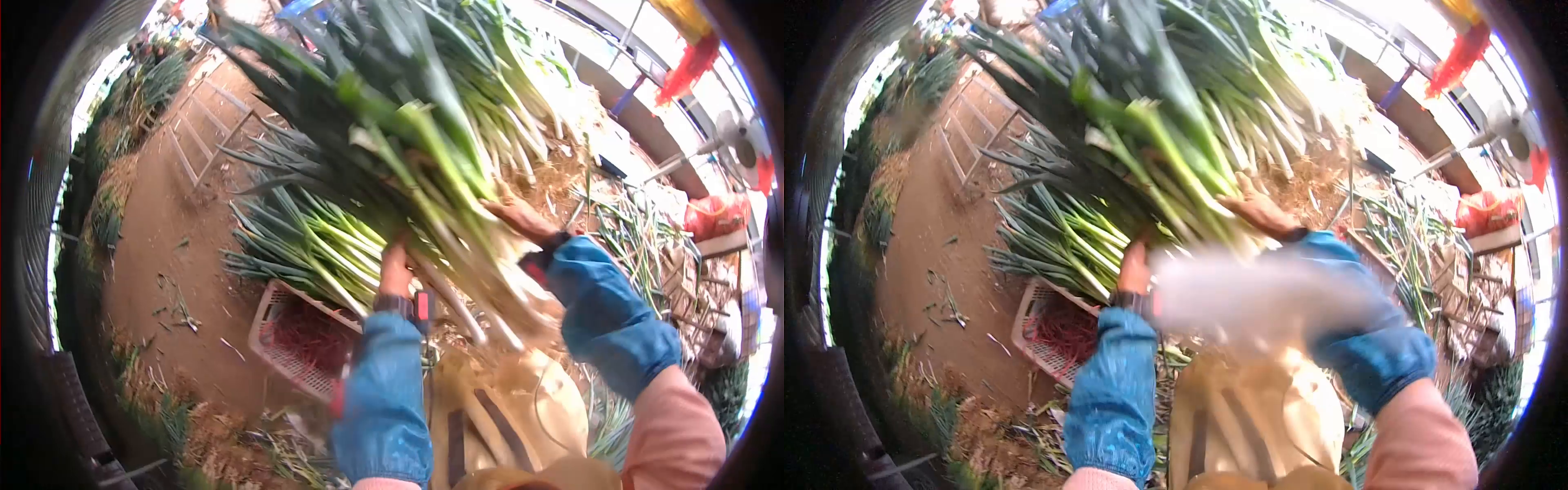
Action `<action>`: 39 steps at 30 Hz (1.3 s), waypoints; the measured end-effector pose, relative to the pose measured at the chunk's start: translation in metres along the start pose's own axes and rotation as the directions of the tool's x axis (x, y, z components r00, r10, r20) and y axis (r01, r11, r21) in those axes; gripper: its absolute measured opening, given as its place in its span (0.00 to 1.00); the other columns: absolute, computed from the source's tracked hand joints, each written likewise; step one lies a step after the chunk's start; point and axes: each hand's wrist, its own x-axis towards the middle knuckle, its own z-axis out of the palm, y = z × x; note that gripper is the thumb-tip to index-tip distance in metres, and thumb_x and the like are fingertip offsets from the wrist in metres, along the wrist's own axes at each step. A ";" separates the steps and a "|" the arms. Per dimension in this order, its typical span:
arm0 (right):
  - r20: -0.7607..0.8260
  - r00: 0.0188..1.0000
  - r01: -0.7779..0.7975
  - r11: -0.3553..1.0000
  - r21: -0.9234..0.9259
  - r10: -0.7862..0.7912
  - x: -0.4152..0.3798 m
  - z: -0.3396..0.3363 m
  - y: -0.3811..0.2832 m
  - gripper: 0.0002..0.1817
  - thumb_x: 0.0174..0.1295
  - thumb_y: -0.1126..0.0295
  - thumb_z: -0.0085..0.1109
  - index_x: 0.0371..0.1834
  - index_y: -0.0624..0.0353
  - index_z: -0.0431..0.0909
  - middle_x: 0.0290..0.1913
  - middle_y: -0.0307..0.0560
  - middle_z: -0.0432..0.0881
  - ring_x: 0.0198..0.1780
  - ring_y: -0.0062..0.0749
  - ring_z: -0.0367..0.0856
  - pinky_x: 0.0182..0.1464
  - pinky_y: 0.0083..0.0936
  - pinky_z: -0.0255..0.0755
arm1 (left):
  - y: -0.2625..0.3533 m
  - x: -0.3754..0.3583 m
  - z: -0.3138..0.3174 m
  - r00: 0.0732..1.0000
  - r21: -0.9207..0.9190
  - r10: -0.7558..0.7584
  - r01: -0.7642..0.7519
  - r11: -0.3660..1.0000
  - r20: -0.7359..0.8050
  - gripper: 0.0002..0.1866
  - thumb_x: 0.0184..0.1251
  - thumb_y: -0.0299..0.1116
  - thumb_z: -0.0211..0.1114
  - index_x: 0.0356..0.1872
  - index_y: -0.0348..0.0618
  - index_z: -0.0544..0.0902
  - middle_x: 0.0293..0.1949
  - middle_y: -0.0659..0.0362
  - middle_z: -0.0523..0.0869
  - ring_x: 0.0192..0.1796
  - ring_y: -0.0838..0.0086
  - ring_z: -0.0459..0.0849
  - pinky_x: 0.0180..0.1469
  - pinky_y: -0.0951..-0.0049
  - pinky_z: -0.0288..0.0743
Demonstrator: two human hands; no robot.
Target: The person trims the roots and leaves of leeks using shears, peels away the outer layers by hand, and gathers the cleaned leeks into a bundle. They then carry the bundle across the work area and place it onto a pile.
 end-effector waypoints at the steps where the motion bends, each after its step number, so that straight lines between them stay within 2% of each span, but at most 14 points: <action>1: -0.080 0.997 -0.010 0.992 0.129 0.020 0.028 0.030 0.016 0.44 0.57 0.51 0.53 0.66 0.71 0.45 0.63 0.60 0.59 0.66 0.43 0.55 0.66 0.28 0.49 | -0.017 0.034 -0.028 0.993 -0.002 -0.022 0.022 1.000 -0.118 0.15 0.58 0.43 0.59 0.23 0.40 0.76 0.20 0.57 0.78 0.18 0.71 0.76 0.20 0.67 0.69; 4: 0.033 0.996 -0.086 0.965 0.248 0.080 0.018 0.099 -0.013 0.40 0.57 0.53 0.55 0.67 0.61 0.48 0.55 0.62 0.68 0.56 0.42 0.69 0.57 0.31 0.63 | -0.082 0.111 -0.092 0.837 -0.078 -0.082 0.047 0.996 -0.542 0.15 0.55 0.35 0.61 0.13 0.41 0.72 0.12 0.56 0.73 0.12 0.69 0.73 0.14 0.67 0.67; 6: 0.178 0.984 -0.067 0.939 0.338 0.006 0.004 0.150 0.037 0.38 0.57 0.54 0.55 0.66 0.59 0.51 0.54 0.63 0.69 0.56 0.44 0.70 0.57 0.33 0.63 | -0.164 0.157 -0.161 0.936 -0.342 -0.124 0.004 0.940 -0.328 0.13 0.56 0.35 0.60 0.17 0.39 0.72 0.15 0.56 0.75 0.13 0.67 0.73 0.15 0.67 0.68; 12: 0.429 0.862 -0.428 0.842 0.329 0.270 -0.044 0.207 0.153 0.34 0.59 0.60 0.55 0.64 0.66 0.55 0.55 0.60 0.70 0.55 0.38 0.70 0.56 0.29 0.65 | -0.191 0.097 -0.159 0.937 -0.509 -0.037 -0.156 0.847 -0.348 0.08 0.62 0.36 0.59 0.36 0.43 0.73 0.29 0.61 0.78 0.29 0.74 0.75 0.30 0.67 0.71; 15: 0.566 0.820 -0.130 0.935 0.331 -0.086 -0.068 0.204 0.133 0.33 0.59 0.60 0.55 0.64 0.64 0.56 0.57 0.58 0.69 0.57 0.39 0.69 0.58 0.30 0.65 | -0.173 0.059 -0.153 0.969 -0.636 0.113 -0.230 0.736 -0.220 0.09 0.65 0.35 0.55 0.42 0.42 0.73 0.29 0.64 0.74 0.28 0.77 0.70 0.33 0.70 0.67; 16: 0.647 0.760 -0.330 0.892 0.309 0.057 -0.066 0.206 0.110 0.33 0.59 0.59 0.55 0.64 0.64 0.55 0.57 0.58 0.69 0.57 0.39 0.70 0.58 0.30 0.64 | -0.160 0.047 -0.147 0.969 -0.653 0.131 -0.239 0.718 -0.211 0.09 0.65 0.35 0.55 0.42 0.42 0.73 0.29 0.64 0.74 0.28 0.77 0.70 0.34 0.70 0.67; 19: 0.665 0.694 0.162 0.960 0.230 -0.277 -0.066 0.199 0.046 0.32 0.59 0.58 0.55 0.62 0.63 0.58 0.48 0.56 0.73 0.49 0.37 0.73 0.52 0.30 0.67 | -0.121 0.008 -0.123 0.965 -0.744 0.226 -0.247 0.621 -0.132 0.11 0.63 0.34 0.57 0.44 0.43 0.73 0.28 0.65 0.72 0.27 0.78 0.68 0.33 0.73 0.64; 21: 0.732 0.626 0.174 0.963 0.206 -0.270 -0.079 0.203 0.027 0.30 0.58 0.58 0.55 0.61 0.62 0.60 0.41 0.56 0.77 0.42 0.34 0.76 0.46 0.30 0.70 | -0.103 -0.030 -0.100 0.946 -0.732 0.300 -0.290 0.617 -0.121 0.14 0.60 0.35 0.61 0.44 0.43 0.71 0.27 0.67 0.70 0.25 0.81 0.66 0.29 0.77 0.62; 24: 0.901 0.377 -0.188 0.936 0.299 -0.212 -0.116 0.176 -0.016 0.14 0.63 0.61 0.46 0.46 0.59 0.69 0.32 0.47 0.76 0.29 0.36 0.75 0.33 0.35 0.70 | -0.084 -0.099 -0.076 0.922 -0.734 0.343 -0.357 0.578 -0.178 0.19 0.62 0.35 0.59 0.52 0.40 0.68 0.26 0.65 0.67 0.23 0.82 0.66 0.20 0.81 0.61; 27: 0.866 0.306 0.055 0.915 0.400 -0.397 -0.165 0.150 -0.019 0.16 0.63 0.63 0.47 0.50 0.57 0.68 0.32 0.51 0.77 0.32 0.39 0.76 0.35 0.35 0.70 | -0.070 -0.177 -0.054 0.883 -0.674 0.335 -0.468 0.572 -0.329 0.28 0.61 0.40 0.60 0.60 0.46 0.62 0.25 0.66 0.67 0.18 0.83 0.63 0.15 0.83 0.58; 30: 0.926 -0.028 -0.021 0.927 0.375 -0.376 -0.216 0.134 0.000 0.18 0.62 0.65 0.48 0.54 0.56 0.68 0.36 0.53 0.79 0.37 0.42 0.78 0.37 0.36 0.71 | -0.090 -0.246 -0.024 0.869 -0.781 0.107 -0.482 0.397 -0.483 0.30 0.58 0.36 0.63 0.61 0.60 0.62 0.28 0.65 0.72 0.19 0.85 0.64 0.19 0.83 0.60; 32: 0.882 0.072 0.105 0.883 0.458 -0.466 -0.248 0.124 0.020 0.16 0.59 0.67 0.49 0.50 0.56 0.73 0.37 0.52 0.80 0.38 0.39 0.79 0.37 0.32 0.71 | -0.108 -0.273 0.003 0.818 -0.768 0.069 -0.562 0.307 -0.571 0.26 0.56 0.33 0.63 0.57 0.55 0.66 0.29 0.65 0.74 0.21 0.85 0.65 0.20 0.82 0.61; 34: 0.982 -0.129 0.064 0.987 0.144 -0.135 -0.242 0.105 0.012 0.11 0.62 0.70 0.48 0.45 0.62 0.71 0.35 0.46 0.79 0.38 0.29 0.79 0.40 0.26 0.73 | -0.119 -0.295 0.027 0.732 -0.698 0.041 -0.663 0.270 -0.680 0.20 0.55 0.30 0.63 0.51 0.47 0.71 0.29 0.64 0.75 0.22 0.84 0.67 0.23 0.80 0.64; 39: 0.982 0.030 0.419 0.894 0.157 -0.187 -0.228 0.091 0.046 0.13 0.54 0.67 0.57 0.42 0.56 0.76 0.34 0.50 0.79 0.35 0.42 0.79 0.35 0.33 0.71 | -0.119 -0.379 0.051 0.588 -0.423 0.138 -0.707 0.567 -0.797 0.09 0.57 0.28 0.60 0.39 0.40 0.75 0.29 0.61 0.78 0.32 0.77 0.77 0.39 0.76 0.71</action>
